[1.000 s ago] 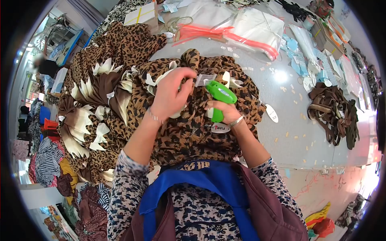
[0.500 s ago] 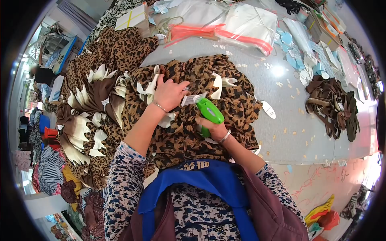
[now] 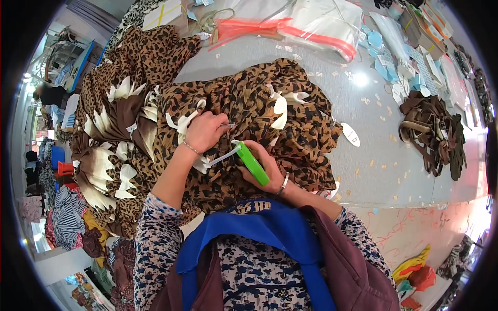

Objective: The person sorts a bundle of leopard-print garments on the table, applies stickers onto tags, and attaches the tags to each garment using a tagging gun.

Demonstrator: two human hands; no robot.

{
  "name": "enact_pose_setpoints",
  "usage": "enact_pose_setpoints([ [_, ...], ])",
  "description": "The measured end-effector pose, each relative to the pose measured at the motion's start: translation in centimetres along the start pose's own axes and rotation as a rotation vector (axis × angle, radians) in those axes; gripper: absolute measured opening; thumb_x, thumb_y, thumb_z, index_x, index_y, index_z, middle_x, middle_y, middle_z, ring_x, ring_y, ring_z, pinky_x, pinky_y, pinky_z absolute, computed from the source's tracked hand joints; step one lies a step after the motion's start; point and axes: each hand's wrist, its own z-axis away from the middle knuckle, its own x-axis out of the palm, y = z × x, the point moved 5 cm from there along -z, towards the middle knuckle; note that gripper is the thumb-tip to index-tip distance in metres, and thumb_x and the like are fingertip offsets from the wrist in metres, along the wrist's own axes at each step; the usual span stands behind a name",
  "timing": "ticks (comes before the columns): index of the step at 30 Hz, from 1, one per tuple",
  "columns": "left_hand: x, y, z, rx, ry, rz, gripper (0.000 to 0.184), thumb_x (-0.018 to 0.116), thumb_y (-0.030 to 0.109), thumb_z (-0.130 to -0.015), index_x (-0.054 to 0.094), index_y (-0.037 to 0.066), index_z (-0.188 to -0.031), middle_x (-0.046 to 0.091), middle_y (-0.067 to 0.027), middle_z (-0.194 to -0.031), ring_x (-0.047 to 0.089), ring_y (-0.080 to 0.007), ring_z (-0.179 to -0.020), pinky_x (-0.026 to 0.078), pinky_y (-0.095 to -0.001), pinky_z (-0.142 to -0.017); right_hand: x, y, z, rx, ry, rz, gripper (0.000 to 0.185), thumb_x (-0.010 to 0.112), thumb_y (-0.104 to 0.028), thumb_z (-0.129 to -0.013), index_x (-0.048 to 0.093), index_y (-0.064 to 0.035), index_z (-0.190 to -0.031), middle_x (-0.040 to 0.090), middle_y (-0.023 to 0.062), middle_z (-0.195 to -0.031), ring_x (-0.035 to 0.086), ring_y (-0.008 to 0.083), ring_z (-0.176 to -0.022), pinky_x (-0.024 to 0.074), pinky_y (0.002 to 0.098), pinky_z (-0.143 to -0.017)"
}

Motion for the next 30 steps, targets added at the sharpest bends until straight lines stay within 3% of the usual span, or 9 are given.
enact_pose_setpoints([
  [5, -0.3, -0.4, 0.1, -0.038, 0.12, 0.223, 0.012, 0.063, 0.02, -0.084, 0.06, 0.008, -0.083, 0.06, -0.0098, -0.069, 0.056, -0.0319, -0.07, 0.045, -0.0417, -0.063, -0.6, -0.5, -0.5, -0.064, 0.106, 0.082, 0.061, 0.067, 0.001, -0.077, 0.039, -0.0056, -0.131, 0.058, 0.0042, -0.107, 0.058, 0.0114, -0.091, 0.0482, 0.0262, -0.08],
  [6, -0.4, -0.5, 0.0, -0.049, 0.15, 0.294, 0.013, 0.063, 0.02, -0.084, 0.06, 0.008, -0.082, 0.06, -0.0102, -0.069, 0.056, -0.0325, -0.069, 0.044, -0.0416, -0.063, -1.0, -0.1, -0.6, -0.02, 0.146, 0.028, 0.061, 0.068, 0.0, -0.077, 0.038, -0.006, -0.131, 0.061, 0.0047, -0.095, 0.06, 0.0108, -0.085, 0.05, 0.0258, -0.076],
  [9, -0.1, -0.8, 0.4, -0.13, 0.217, 0.539, 0.014, 0.064, 0.02, -0.086, 0.062, 0.006, -0.084, 0.061, -0.0063, -0.069, 0.058, -0.0205, -0.064, 0.044, -0.0322, -0.061, -3.2, -1.0, -0.8, -0.169, 0.281, 0.257, 0.061, 0.067, 0.002, -0.076, 0.04, -0.0028, -0.13, 0.06, 0.0028, -0.091, 0.06, 0.0091, -0.078, 0.0503, 0.0241, -0.07],
  [11, 0.4, -1.1, 0.8, -0.225, 0.249, 0.773, 0.017, 0.065, 0.019, -0.088, 0.063, 0.002, -0.086, 0.06, 0.001, -0.068, 0.056, -0.0071, -0.064, 0.043, -0.0231, -0.057, -5.3, -2.3, -1.2, -0.094, 0.369, 0.004, 0.041, 0.067, -0.001, -0.077, 0.051, -0.003, -0.114, 0.061, 0.0039, -0.086, 0.061, 0.0119, -0.078, 0.0505, 0.0262, -0.07],
  [12, 0.8, -1.1, 0.9, -0.284, 0.229, 0.871, 0.017, 0.064, 0.019, -0.089, 0.063, 0.002, -0.086, 0.06, 0.0016, -0.068, 0.056, -0.0065, -0.063, 0.043, -0.0221, -0.056, -5.7, -1.6, -1.1, 0.137, 0.337, -0.402, 0.032, 0.068, -0.005, -0.078, 0.055, -0.0025, -0.107, 0.061, 0.0046, -0.084, 0.062, 0.0136, -0.078, 0.0509, 0.0276, -0.07],
  [14, 1.5, -0.6, 1.2, -0.399, 0.183, 1.067, 0.018, 0.064, 0.019, -0.09, 0.063, 0.002, -0.085, 0.059, 0.0029, -0.069, 0.055, -0.0052, -0.061, 0.043, -0.0202, -0.054, -6.2, -3.5, -1.7, 0.186, 0.229, -0.679, 0.021, 0.063, -0.019, -0.084, 0.057, 0.0006, -0.089, 0.062, 0.0099, -0.081, 0.064, 0.0214, -0.076, 0.0532, 0.0331, -0.071],
  [18, 2.7, 0.0, 1.3, -0.37, 0.212, 1.179, 0.016, 0.061, 0.017, -0.092, 0.063, 0.003, -0.086, 0.059, 0.0023, -0.069, 0.054, -0.0055, -0.058, 0.045, -0.0206, -0.053, -3.8, -5.1, -3.4, 0.356, -0.065, -0.791, 0.025, 0.059, -0.022, -0.082, 0.057, 0.0019, -0.089, 0.06, 0.0126, -0.077, 0.064, 0.0253, -0.07, 0.0545, 0.037, -0.068],
  [20, 2.5, 0.1, 1.6, -0.38, 0.25, 1.122, 0.016, 0.059, 0.015, -0.092, 0.064, 0.0, -0.088, 0.061, 0.0021, -0.07, 0.054, -0.0038, -0.061, 0.045, -0.0201, -0.056, -2.2, -2.8, -3.6, 0.527, -0.04, -0.772, 0.024, 0.061, -0.021, -0.081, 0.059, 0.0023, -0.089, 0.062, 0.0122, -0.078, 0.064, 0.0243, -0.071, 0.0539, 0.035, -0.069],
  [30, 2.3, 0.7, 2.8, -0.421, 0.372, 0.988, 0.014, 0.06, 0.011, -0.091, 0.065, -0.002, -0.093, 0.064, 0.0013, -0.072, 0.053, -0.002, -0.063, 0.045, -0.0195, -0.058, -1.1, 1.2, -3.1, 0.627, -0.056, -0.851, 0.022, 0.062, -0.019, -0.082, 0.06, 0.0019, -0.088, 0.061, 0.0108, -0.077, 0.062, 0.0224, -0.071, 0.0521, 0.033, -0.07],
])
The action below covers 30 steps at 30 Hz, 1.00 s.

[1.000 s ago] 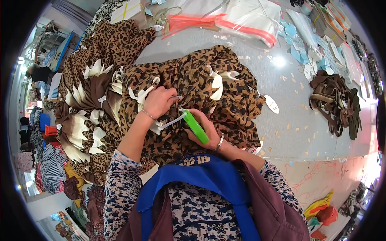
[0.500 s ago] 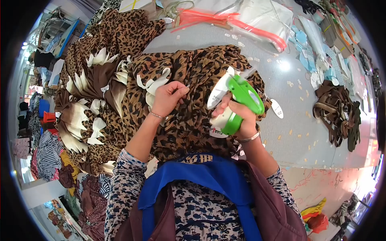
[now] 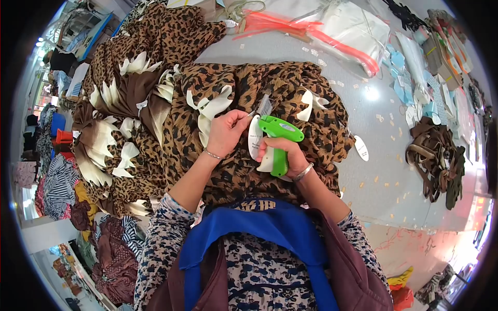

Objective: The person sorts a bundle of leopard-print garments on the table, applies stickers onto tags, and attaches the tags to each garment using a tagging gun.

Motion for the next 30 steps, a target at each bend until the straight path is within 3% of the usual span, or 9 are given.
enact_pose_setpoints([
  [11, -0.3, 0.1, 0.3, 0.051, 0.085, -0.11, 0.013, 0.063, 0.011, -0.088, 0.066, -0.001, -0.089, 0.064, -0.003, -0.068, 0.052, -0.0048, -0.058, 0.043, -0.0213, -0.054, 0.3, -0.1, -0.1, 0.021, 0.002, 0.035, 0.017, 0.065, -0.013, -0.081, 0.059, 0.0002, -0.089, 0.062, 0.0095, -0.077, 0.063, 0.0204, -0.069, 0.053, 0.0326, -0.066],
  [14, -0.4, 0.7, 0.5, 0.164, 0.089, -0.279, 0.012, 0.064, 0.012, -0.087, 0.065, 0.0, -0.086, 0.063, -0.0084, -0.066, 0.055, -0.0125, -0.054, 0.043, -0.0257, -0.052, 0.4, -0.1, -0.1, 0.013, 0.018, 0.059, 0.017, 0.063, -0.015, -0.082, 0.06, 0.0012, -0.089, 0.062, 0.011, -0.076, 0.063, 0.0223, -0.068, 0.0527, 0.0329, -0.066],
  [16, -0.3, 1.5, 0.7, 0.27, 0.119, -0.426, 0.013, 0.065, 0.014, -0.084, 0.063, 0.002, -0.08, 0.058, -0.0133, -0.062, 0.057, -0.0285, -0.056, 0.043, -0.036, -0.051, 0.2, -0.1, -0.1, 0.015, 0.024, 0.083, 0.017, 0.063, -0.014, -0.082, 0.06, 0.0013, -0.089, 0.062, 0.0112, -0.076, 0.063, 0.0227, -0.068, 0.053, 0.0333, -0.066],
  [18, -0.2, 1.9, 0.7, 0.303, 0.111, -0.468, 0.012, 0.063, 0.012, -0.084, 0.06, 0.003, -0.076, 0.058, -0.0141, -0.061, 0.057, -0.031, -0.057, 0.043, -0.0382, -0.052, 0.1, 0.0, -0.2, 0.047, 0.031, 0.06, 0.016, 0.063, -0.012, -0.082, 0.059, 0.0011, -0.091, 0.062, 0.0104, -0.076, 0.064, 0.0222, -0.068, 0.0536, 0.0333, -0.065],
  [21, -0.1, 2.3, 1.1, 0.438, 0.149, -0.622, 0.012, 0.062, 0.009, -0.082, 0.056, 0.005, -0.073, 0.057, -0.0142, -0.061, 0.057, -0.0327, -0.057, 0.044, -0.0397, -0.052, -0.2, 0.0, -0.4, 0.094, 0.011, 0.058, 0.016, 0.065, -0.01, -0.081, 0.059, -0.0001, -0.092, 0.062, 0.0086, -0.077, 0.063, 0.0207, -0.067, 0.0544, 0.0339, -0.066],
  [28, 0.5, 2.3, 1.8, 0.392, 0.148, -0.535, 0.01, 0.06, 0.009, -0.082, 0.055, 0.005, -0.074, 0.057, -0.0133, -0.062, 0.059, -0.0329, -0.06, 0.045, -0.0416, -0.053, 0.1, 0.3, -0.5, 0.193, 0.077, 0.065, 0.019, 0.063, -0.017, -0.083, 0.059, 0.0018, -0.086, 0.062, 0.0116, -0.074, 0.063, 0.0242, -0.067, 0.0541, 0.038, -0.065],
  [30, 0.5, 2.4, 1.8, 0.395, 0.149, -0.514, 0.01, 0.059, 0.01, -0.083, 0.055, 0.005, -0.075, 0.057, -0.0138, -0.064, 0.059, -0.0329, -0.061, 0.044, -0.0419, -0.053, 0.1, 0.3, -0.6, 0.152, 0.073, 0.066, 0.02, 0.061, -0.019, -0.085, 0.057, 0.0, -0.078, 0.059, 0.0104, -0.068, 0.06, 0.0229, -0.059, 0.0522, 0.0363, -0.058],
])
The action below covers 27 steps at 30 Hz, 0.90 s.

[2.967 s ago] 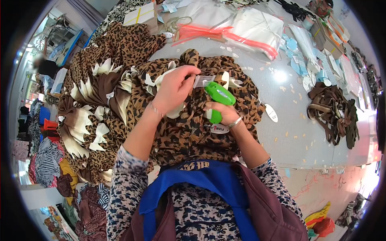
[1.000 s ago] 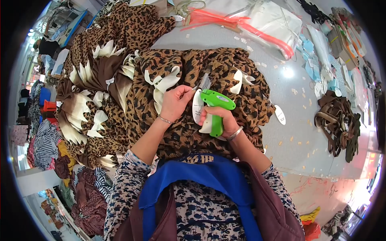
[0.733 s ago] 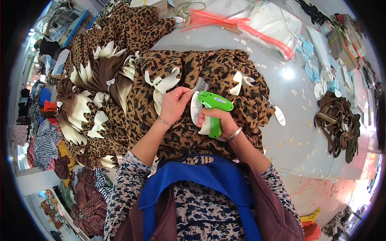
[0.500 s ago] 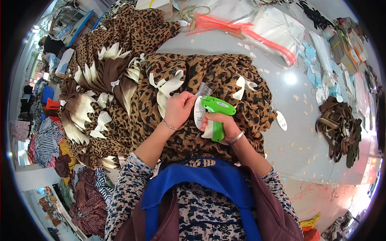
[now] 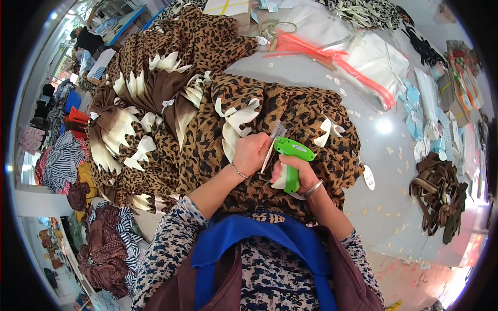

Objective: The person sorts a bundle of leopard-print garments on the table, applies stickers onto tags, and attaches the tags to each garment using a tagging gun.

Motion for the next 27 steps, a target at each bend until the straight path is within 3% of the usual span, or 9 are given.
enact_pose_setpoints([
  [4, 0.6, -1.0, 0.5, -0.041, 0.011, 0.058, 0.007, 0.059, 0.011, -0.084, 0.06, 0.004, -0.082, 0.059, -0.0152, -0.067, 0.06, -0.0331, -0.061, 0.045, -0.0398, -0.053, -1.0, 0.5, -0.7, -0.03, -0.192, 0.027, 0.024, 0.061, -0.02, -0.086, 0.053, -0.0045, -0.069, 0.052, 0.006, -0.057, 0.055, 0.0184, -0.05, 0.0487, 0.0331, -0.05],
  [5, 0.7, -1.3, 0.7, -0.091, 0.0, 0.064, 0.007, 0.059, 0.011, -0.085, 0.06, 0.004, -0.084, 0.06, -0.0155, -0.068, 0.06, -0.0328, -0.061, 0.046, -0.0389, -0.053, -0.6, 0.6, -0.5, -0.05, -0.114, 0.046, 0.03, 0.058, -0.022, -0.088, 0.049, -0.007, -0.063, 0.046, 0.0042, -0.052, 0.05, 0.0163, -0.044, 0.0435, 0.0303, -0.044],
  [7, 0.8, -1.6, 0.8, -0.212, -0.033, 0.1, 0.008, 0.062, 0.009, -0.084, 0.062, 0.002, -0.088, 0.062, -0.0143, -0.068, 0.061, -0.029, -0.058, 0.046, -0.0344, -0.053, -0.8, 0.6, -0.5, -0.046, -0.134, -0.008, 0.029, 0.057, -0.022, -0.088, 0.05, -0.0063, -0.065, 0.047, 0.0044, -0.053, 0.049, 0.0158, -0.043, 0.0426, 0.0299, -0.043],
  [11, 1.8, -3.0, 1.3, -0.588, 0.023, 0.639, 0.009, 0.067, 0.002, -0.08, 0.061, 0.001, -0.086, 0.06, -0.0088, -0.068, 0.06, -0.0225, -0.058, 0.047, -0.031, -0.055, -1.2, 0.5, -0.1, -0.04, -0.214, -0.091, 0.019, 0.057, -0.021, -0.088, 0.054, -0.0033, -0.083, 0.052, 0.0067, -0.059, 0.049, 0.0172, -0.045, 0.0453, 0.0316, -0.047],
  [15, 0.6, -1.3, 0.6, -0.114, -0.027, 0.326, 0.01, 0.067, 0.002, -0.079, 0.061, 0.001, -0.087, 0.061, -0.0092, -0.076, 0.061, -0.0221, -0.07, 0.047, -0.0285, -0.063, -1.0, 0.6, 1.0, -0.035, -0.211, -0.051, 0.021, 0.057, -0.018, -0.088, 0.053, -0.002, -0.1, 0.059, 0.0113, -0.066, 0.058, 0.0235, -0.053, 0.0513, 0.0374, -0.056],
  [18, 1.0, -1.0, 1.3, -0.026, -0.002, 0.391, 0.009, 0.066, 0.001, -0.079, 0.061, 0.001, -0.086, 0.061, -0.0099, -0.074, 0.059, -0.0227, -0.067, 0.046, -0.0278, -0.061, -1.3, 0.6, 2.3, 0.002, -0.219, -0.068, 0.026, 0.057, -0.019, -0.088, 0.053, -0.0008, -0.106, 0.061, 0.0145, -0.07, 0.062, 0.0273, -0.061, 0.0532, 0.0412, -0.062],
  [22, 1.1, -2.6, 2.1, -0.254, -0.018, 0.592, 0.003, 0.062, 0.002, -0.084, 0.062, 0.0, -0.086, 0.063, -0.0052, -0.079, 0.058, -0.0142, -0.067, 0.046, -0.0257, -0.061, -3.1, -1.3, 5.6, -0.098, -0.167, 0.123, 0.051, 0.058, -0.018, -0.086, 0.045, 0.0026, -0.131, 0.061, 0.0129, -0.069, 0.062, 0.0244, -0.061, 0.0534, 0.0374, -0.06],
  [27, 0.5, -2.8, 2.5, -0.236, -0.043, 0.637, 0.004, 0.061, 0.002, -0.086, 0.059, 0.0, -0.083, 0.059, -0.0033, -0.078, 0.052, -0.0094, -0.068, 0.043, -0.0228, -0.062, -6.1, -6.9, 11.2, -0.253, -0.17, 0.392, 0.055, 0.062, -0.004, -0.072, 0.048, 0.0108, -0.123, 0.061, 0.016, -0.064, 0.061, 0.0247, -0.054, 0.0522, 0.0348, -0.054],
])
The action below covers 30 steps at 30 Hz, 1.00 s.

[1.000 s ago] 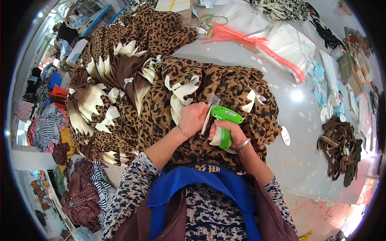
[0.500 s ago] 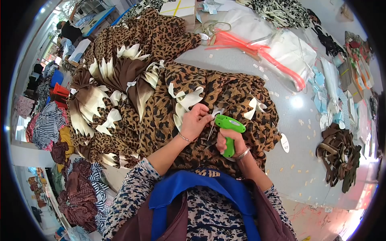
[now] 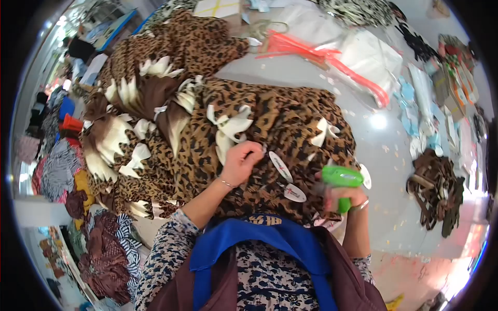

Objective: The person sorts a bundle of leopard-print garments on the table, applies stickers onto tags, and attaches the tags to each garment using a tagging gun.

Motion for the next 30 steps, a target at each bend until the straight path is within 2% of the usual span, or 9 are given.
enact_pose_setpoints([
  [4, -1.1, 0.2, 0.3, 0.029, 0.03, 0.235, 0.004, 0.057, 0.002, -0.089, 0.056, 0.0, -0.093, 0.058, -0.0064, -0.101, 0.053, -0.0107, -0.079, 0.043, -0.0231, -0.069, -3.2, -2.2, 1.0, -0.307, 0.119, -0.418, 0.073, 0.069, -0.011, -0.072, 0.036, 0.0039, -0.135, 0.063, 0.0165, -0.085, 0.062, 0.0247, -0.059, 0.054, 0.0378, -0.056],
  [7, -2.3, 1.7, 0.5, 0.07, 0.077, 0.263, 0.008, 0.057, 0.005, -0.09, 0.055, 0.002, -0.097, 0.057, -0.0087, -0.11, 0.051, -0.0134, -0.095, 0.039, -0.0269, -0.088, -3.3, -4.0, -1.6, -0.271, 0.397, -0.063, 0.055, 0.065, -0.012, -0.081, 0.045, 0.0008, -0.13, 0.063, 0.0111, -0.088, 0.062, 0.0188, -0.069, 0.0533, 0.0317, -0.062],
  [12, -4.9, 3.3, 0.8, 0.044, 0.142, 0.477, 0.011, 0.058, 0.013, -0.092, 0.054, 0.006, -0.099, 0.059, -0.0055, -0.109, 0.053, -0.0142, -0.1, 0.038, -0.0295, -0.093, -1.3, -5.6, -8.4, -0.36, 0.581, 0.207, 0.038, 0.075, -0.018, -0.078, 0.06, -0.0014, -0.109, 0.063, 0.007, -0.088, 0.06, 0.012, -0.071, 0.0487, 0.0259, -0.06],
  [18, -7.1, 5.0, 2.1, 0.026, 0.136, 0.62, 0.016, 0.062, 0.019, -0.09, 0.054, 0.006, -0.096, 0.06, -0.0061, -0.104, 0.053, -0.0149, -0.099, 0.033, -0.0331, -0.098, -0.9, -6.8, -14.9, -0.194, 0.811, 0.897, 0.074, 0.077, -0.05, -0.068, 0.055, 0.0033, -0.115, 0.065, 0.0177, -0.097, 0.063, 0.0281, -0.089, 0.0471, 0.0361, -0.085],
  [22, -9.1, 5.9, 3.9, 0.007, 0.07, 0.459, 0.021, 0.065, 0.025, -0.087, 0.054, 0.007, -0.092, 0.062, -0.0066, -0.095, 0.052, -0.0158, -0.099, 0.028, -0.0365, -0.102, -0.6, -5.1, -17.4, -0.189, 0.748, 1.151, 0.074, 0.079, -0.048, -0.065, 0.053, 0.0022, -0.113, 0.065, 0.0225, -0.095, 0.064, 0.0362, -0.091, 0.0493, 0.0418, -0.08],
  [25, -9.2, 8.6, 4.7, 0.087, -0.038, 0.191, 0.022, 0.065, 0.026, -0.087, 0.056, 0.007, -0.085, 0.067, -0.0075, -0.087, 0.049, -0.0202, -0.1, 0.022, -0.042, -0.106, -2.0, -3.4, -17.7, -0.419, 0.739, 0.921, 0.067, 0.08, -0.04, -0.066, 0.055, -0.0014, -0.114, 0.066, 0.0183, -0.091, 0.065, 0.0308, -0.084, 0.0503, 0.0378, -0.077],
  [27, -9.2, 9.8, 5.2, 0.12, -0.232, 0.108, 0.021, 0.065, 0.026, -0.086, 0.058, 0.007, -0.082, 0.067, -0.0051, -0.087, 0.048, -0.0215, -0.098, 0.023, -0.0407, -0.104, -0.6, -4.6, -16.2, -0.585, 0.553, 0.525, 0.058, 0.076, -0.019, -0.073, 0.054, -0.0054, -0.125, 0.064, 0.0033, -0.098, 0.059, 0.0137, -0.077, 0.0501, 0.0289, -0.067],
  [28, -8.8, 10.9, 5.6, 0.111, -0.336, 0.116, 0.019, 0.065, 0.025, -0.086, 0.061, 0.007, -0.083, 0.067, -0.0029, -0.087, 0.05, -0.02, -0.09, 0.032, -0.0365, -0.095, 1.4, -6.1, -13.8, -0.291, 0.552, 0.291, 0.056, 0.072, -0.01, -0.075, 0.053, -0.0047, -0.127, 0.062, 0.0018, -0.106, 0.059, 0.0127, -0.082, 0.051, 0.0294, -0.065],
  [30, -7.6, 12.6, 6.3, 0.053, -0.572, 0.13, 0.014, 0.064, 0.019, -0.088, 0.063, 0.005, -0.087, 0.064, -0.0012, -0.079, 0.051, -0.0164, -0.076, 0.04, -0.0291, -0.075, 2.1, -6.5, -12.0, -0.407, 0.334, -0.058, 0.052, 0.069, -0.005, -0.075, 0.054, -0.0044, -0.126, 0.06, 0.0028, -0.103, 0.058, 0.0117, -0.086, 0.052, 0.029, -0.066],
])
